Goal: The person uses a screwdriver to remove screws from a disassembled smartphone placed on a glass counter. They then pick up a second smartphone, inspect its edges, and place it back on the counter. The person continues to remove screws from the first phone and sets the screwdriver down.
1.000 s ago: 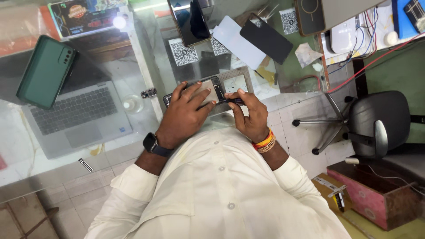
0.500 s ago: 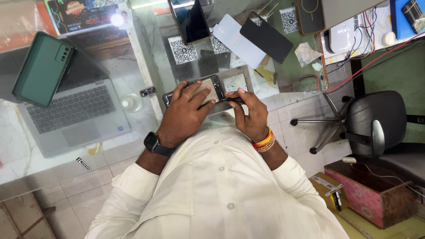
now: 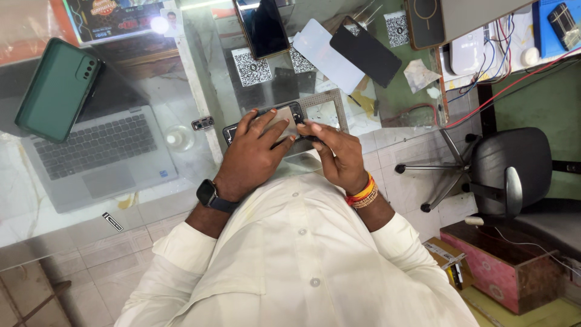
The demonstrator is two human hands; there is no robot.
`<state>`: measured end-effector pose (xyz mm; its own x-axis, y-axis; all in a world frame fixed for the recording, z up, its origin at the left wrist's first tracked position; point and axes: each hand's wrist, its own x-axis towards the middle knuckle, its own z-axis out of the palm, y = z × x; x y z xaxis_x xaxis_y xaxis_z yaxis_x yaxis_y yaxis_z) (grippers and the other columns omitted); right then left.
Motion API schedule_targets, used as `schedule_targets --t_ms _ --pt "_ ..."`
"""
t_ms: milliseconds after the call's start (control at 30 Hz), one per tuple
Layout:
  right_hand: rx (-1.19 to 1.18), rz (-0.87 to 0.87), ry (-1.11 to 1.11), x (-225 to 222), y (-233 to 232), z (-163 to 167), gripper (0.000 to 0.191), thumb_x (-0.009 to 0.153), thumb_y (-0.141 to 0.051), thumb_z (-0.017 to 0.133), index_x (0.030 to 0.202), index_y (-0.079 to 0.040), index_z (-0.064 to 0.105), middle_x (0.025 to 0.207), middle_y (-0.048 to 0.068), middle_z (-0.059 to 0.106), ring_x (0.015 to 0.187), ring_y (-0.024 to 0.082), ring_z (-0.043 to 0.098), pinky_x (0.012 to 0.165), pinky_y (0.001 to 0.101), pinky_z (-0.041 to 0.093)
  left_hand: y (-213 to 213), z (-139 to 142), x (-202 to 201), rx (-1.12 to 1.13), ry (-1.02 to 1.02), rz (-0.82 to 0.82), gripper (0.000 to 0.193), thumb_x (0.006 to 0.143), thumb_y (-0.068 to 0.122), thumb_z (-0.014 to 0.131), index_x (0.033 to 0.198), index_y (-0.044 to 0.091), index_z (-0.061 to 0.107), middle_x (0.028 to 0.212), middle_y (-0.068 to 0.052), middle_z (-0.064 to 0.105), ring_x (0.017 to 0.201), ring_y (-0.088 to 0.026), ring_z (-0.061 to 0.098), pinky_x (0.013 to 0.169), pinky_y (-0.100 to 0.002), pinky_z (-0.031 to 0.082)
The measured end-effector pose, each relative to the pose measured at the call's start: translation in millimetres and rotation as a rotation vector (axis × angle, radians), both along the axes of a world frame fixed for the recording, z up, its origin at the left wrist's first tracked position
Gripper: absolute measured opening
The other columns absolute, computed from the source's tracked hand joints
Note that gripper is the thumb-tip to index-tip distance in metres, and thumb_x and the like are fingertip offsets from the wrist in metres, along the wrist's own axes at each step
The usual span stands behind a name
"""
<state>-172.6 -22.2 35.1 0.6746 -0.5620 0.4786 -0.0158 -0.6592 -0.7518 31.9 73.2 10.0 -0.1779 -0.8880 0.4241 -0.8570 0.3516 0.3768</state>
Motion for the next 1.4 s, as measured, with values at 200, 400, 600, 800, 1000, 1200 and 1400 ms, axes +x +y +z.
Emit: schedule_targets --t_ms 200,400,600,800,1000,1200,1400 --pt "-0.090 -0.087 0.017 3.9 -6.4 -7.7 0.041 0.086 -0.002 0.085 0.124 -0.011 0.072 0.099 0.011 0.065 0.095 0.028 0.067 0.099 0.0443 0.052 1.9 4.7 5.5 0.040 0.041 0.040 0.015 0.095 0.015 0.071 0.105 0.006 0.076 0.132 -0.013 0.066 0.136 -0.031 0.055 0.119 -0.056 0.037" --pt "-0.090 0.015 -0.029 -0.8 -14.1 -2.6 0.040 0.092 0.012 0.063 0.130 -0.002 0.062 0.107 0.013 0.073 0.099 0.028 0.071 0.105 0.0480 0.049 12.5 6.7 33.4 0.010 0.121 0.139 0.031 0.096 0.025 0.073 0.121 0.007 0.072 0.137 -0.014 0.064 0.136 -0.033 0.054 0.118 -0.057 0.037" --pt "-0.088 0.065 -0.042 7.0 -15.3 9.3 0.039 0.096 0.016 0.058 0.126 -0.008 0.067 0.106 0.013 0.074 0.096 0.026 0.071 0.099 0.0432 0.057 32.8 -3.4 60.9 -0.149 0.319 0.325 0.052 0.105 0.038 0.066 0.142 0.004 0.053 0.150 -0.019 0.053 0.143 -0.037 0.049 0.121 -0.058 0.036" --pt "-0.073 0.004 0.044 8.9 -12.3 8.7 0.046 0.076 -0.004 0.082 0.120 -0.005 0.067 0.105 0.021 0.065 0.096 0.034 0.065 0.086 0.0367 0.053 50.2 -10.8 72.8 -0.130 0.170 0.498 0.021 0.098 0.006 0.069 0.118 0.007 0.070 0.144 -0.014 0.059 0.145 -0.034 0.048 0.124 -0.055 0.036" --pt "0.003 0.054 0.058 7.4 -12.0 6.1 0.041 0.100 0.015 0.058 0.136 -0.004 0.061 0.109 0.011 0.073 0.099 0.024 0.068 0.093 0.0370 0.052 57.5 -10.0 82.9 -0.140 0.137 0.523 0.012 0.093 0.005 0.075 0.105 0.005 0.074 0.133 -0.013 0.064 0.139 -0.031 0.051 0.119 -0.054 0.038" --pt "0.002 0.027 0.089 7.6 -11.8 5.1 0.040 0.100 0.014 0.060 0.129 -0.012 0.068 0.111 0.015 0.071 0.090 0.020 0.069 0.079 0.0282 0.054 53.9 -3.3 78.7 -0.114 0.158 0.484 0.015 0.090 0.005 0.077 0.105 0.004 0.074 0.129 -0.014 0.065 0.134 -0.033 0.055 0.115 -0.053 0.039" --pt "-0.126 -0.022 0.096 8.1 -9.5 6.9 0.041 0.084 0.001 0.079 0.122 -0.006 0.066 0.101 0.019 0.066 0.093 0.028 0.065 0.080 0.0336 0.052 35.9 5.1 50.6 -0.104 0.209 0.281 0.014 0.087 0.006 0.079 0.099 0.004 0.073 0.124 -0.014 0.066 0.129 -0.032 0.058 0.114 -0.053 0.042"
